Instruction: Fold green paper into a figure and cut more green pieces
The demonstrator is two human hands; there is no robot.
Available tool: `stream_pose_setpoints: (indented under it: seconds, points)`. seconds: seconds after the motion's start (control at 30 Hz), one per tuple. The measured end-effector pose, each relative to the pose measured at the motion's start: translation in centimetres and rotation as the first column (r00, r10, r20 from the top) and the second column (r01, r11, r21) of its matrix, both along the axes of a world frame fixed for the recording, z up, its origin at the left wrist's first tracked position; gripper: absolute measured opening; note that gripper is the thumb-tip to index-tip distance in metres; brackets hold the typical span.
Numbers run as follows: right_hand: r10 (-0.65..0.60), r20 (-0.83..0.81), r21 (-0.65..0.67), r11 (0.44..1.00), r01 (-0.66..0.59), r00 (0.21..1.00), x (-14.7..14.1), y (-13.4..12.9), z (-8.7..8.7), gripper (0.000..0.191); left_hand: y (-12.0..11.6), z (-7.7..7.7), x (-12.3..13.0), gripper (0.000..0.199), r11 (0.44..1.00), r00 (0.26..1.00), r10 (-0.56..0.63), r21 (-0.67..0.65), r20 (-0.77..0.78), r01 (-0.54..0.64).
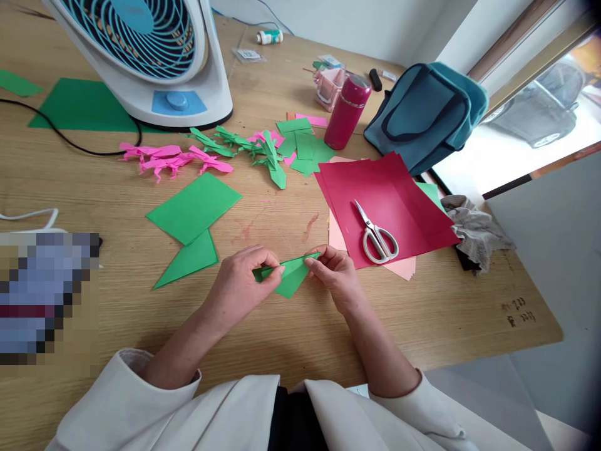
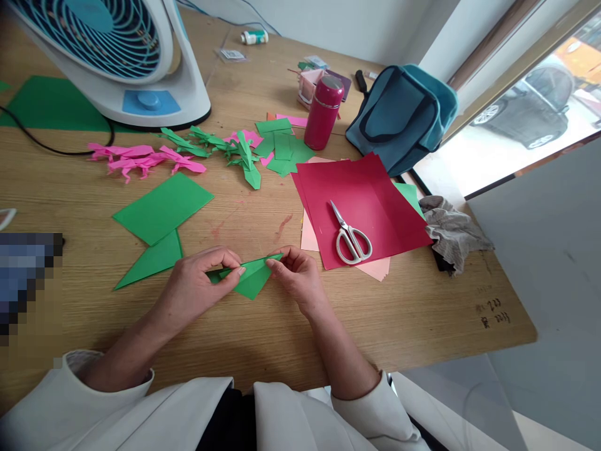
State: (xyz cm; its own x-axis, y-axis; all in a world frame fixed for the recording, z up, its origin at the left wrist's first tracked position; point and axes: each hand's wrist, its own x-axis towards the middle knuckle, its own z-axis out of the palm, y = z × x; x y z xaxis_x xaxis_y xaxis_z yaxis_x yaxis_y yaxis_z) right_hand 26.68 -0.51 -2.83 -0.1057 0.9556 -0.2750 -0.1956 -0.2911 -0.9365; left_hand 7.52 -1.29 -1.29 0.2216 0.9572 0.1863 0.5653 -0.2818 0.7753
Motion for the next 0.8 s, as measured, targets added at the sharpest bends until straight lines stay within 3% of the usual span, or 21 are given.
stream_pose_setpoints:
  seconds: [0.8]
  points:
    - [-0.024, 0.061, 0.032, 0.999, 0.023, 0.998, 0.07, -0.14, -0.03, 0.032, 0.16, -0.06, -0.10, 0.014, 1.000, 1.000, 0.003, 0.001, -0.027, -0.003]
